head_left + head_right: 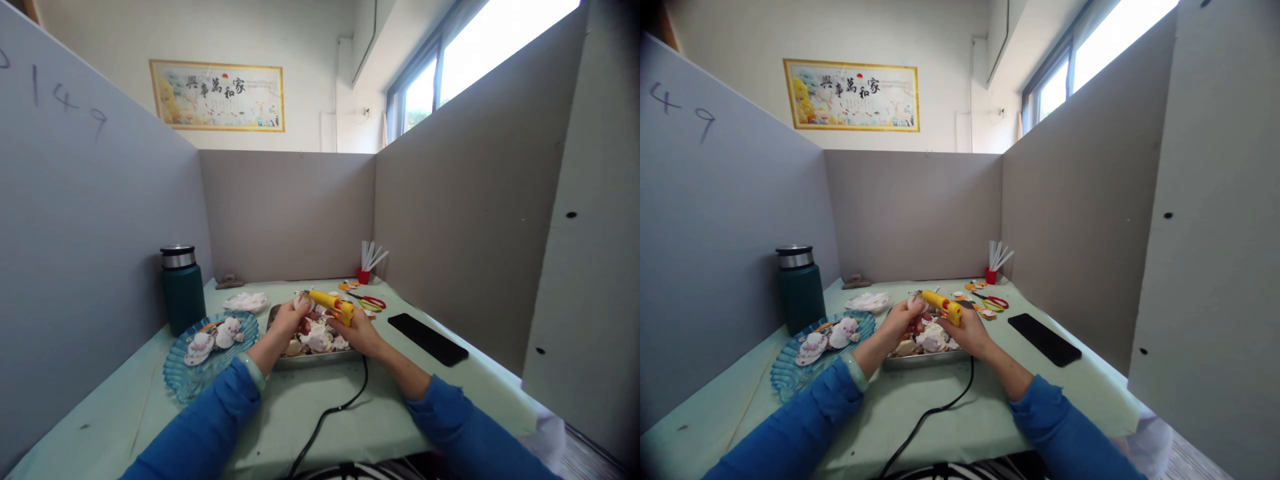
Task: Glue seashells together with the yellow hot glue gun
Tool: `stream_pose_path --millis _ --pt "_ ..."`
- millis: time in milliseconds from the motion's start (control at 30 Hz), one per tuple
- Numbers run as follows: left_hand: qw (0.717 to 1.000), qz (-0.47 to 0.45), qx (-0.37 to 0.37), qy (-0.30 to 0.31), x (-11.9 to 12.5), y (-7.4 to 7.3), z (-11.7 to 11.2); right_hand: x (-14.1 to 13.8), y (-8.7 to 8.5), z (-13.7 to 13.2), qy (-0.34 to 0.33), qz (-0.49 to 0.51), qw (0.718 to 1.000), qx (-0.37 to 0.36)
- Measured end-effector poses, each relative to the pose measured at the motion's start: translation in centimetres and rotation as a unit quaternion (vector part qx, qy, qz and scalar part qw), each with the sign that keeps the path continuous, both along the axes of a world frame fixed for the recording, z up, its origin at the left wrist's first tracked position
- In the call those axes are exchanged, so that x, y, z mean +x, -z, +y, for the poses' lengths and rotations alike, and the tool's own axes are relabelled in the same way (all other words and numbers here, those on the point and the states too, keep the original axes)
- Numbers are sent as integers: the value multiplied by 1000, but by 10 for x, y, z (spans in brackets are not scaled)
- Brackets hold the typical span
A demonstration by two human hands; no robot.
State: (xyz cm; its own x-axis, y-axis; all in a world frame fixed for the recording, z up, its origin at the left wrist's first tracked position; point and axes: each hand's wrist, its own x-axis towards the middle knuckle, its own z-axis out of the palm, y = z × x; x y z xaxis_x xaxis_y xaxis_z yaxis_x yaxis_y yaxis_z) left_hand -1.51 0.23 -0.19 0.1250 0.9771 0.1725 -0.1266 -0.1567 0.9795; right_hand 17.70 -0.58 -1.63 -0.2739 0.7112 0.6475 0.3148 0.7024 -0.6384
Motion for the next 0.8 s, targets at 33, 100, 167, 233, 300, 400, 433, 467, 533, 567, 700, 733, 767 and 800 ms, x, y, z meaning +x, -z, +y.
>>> stream_pose_path --millis 33,100,167,233,300,400,433,467,533,567,700,733,767,800 --pt "1000 0 0 -2 0 0 0 0 0 0 1 0 1000 1" --pt "1000 1 0 -6 0 -1 -1 0 -2 -2 1 -3 1000 0" --pt "1000 0 1 -6 1 -1 -1 -1 -3 -3 -4 -9 1000 -3" --pt "1000 0 1 -4 1 -1 -1 -1 -4 -4 -7 -13 1000 -6" --pt "1000 0 -1 -2 1 -1 -1 0 -5 -5 -9 -13 1000 -7" --pt "1000 -1 -7 -2 1 -1 -1 0 -6 -6 -13 -10 1000 -12" --pt "1000 -3 -9 -3 1 -1 -1 0 -6 -7 -16 -10 1000 -14" --pt "1000 -6 -12 -4 1 -1 -1 0 -6 -6 -18 -10 1000 -17" --pt "1000 -19 -16 -6 1 -1 -1 0 -5 -5 -18 -6 1000 -20" --pt "999 -28 -17 -8 0 0 -1 0 -4 -4 -14 -2 1000 -22" --pt "998 -57 -18 -14 -1 1 2 0 0 0 9 5 1000 -19" --pt "998 -61 -16 -18 -2 1 3 0 0 1 11 3 1000 -15" --pt "998 -66 -15 -21 -2 1 4 0 1 2 12 0 1000 -12" --pt "997 -70 -13 -24 -2 1 4 0 1 2 13 -1 1000 -8"
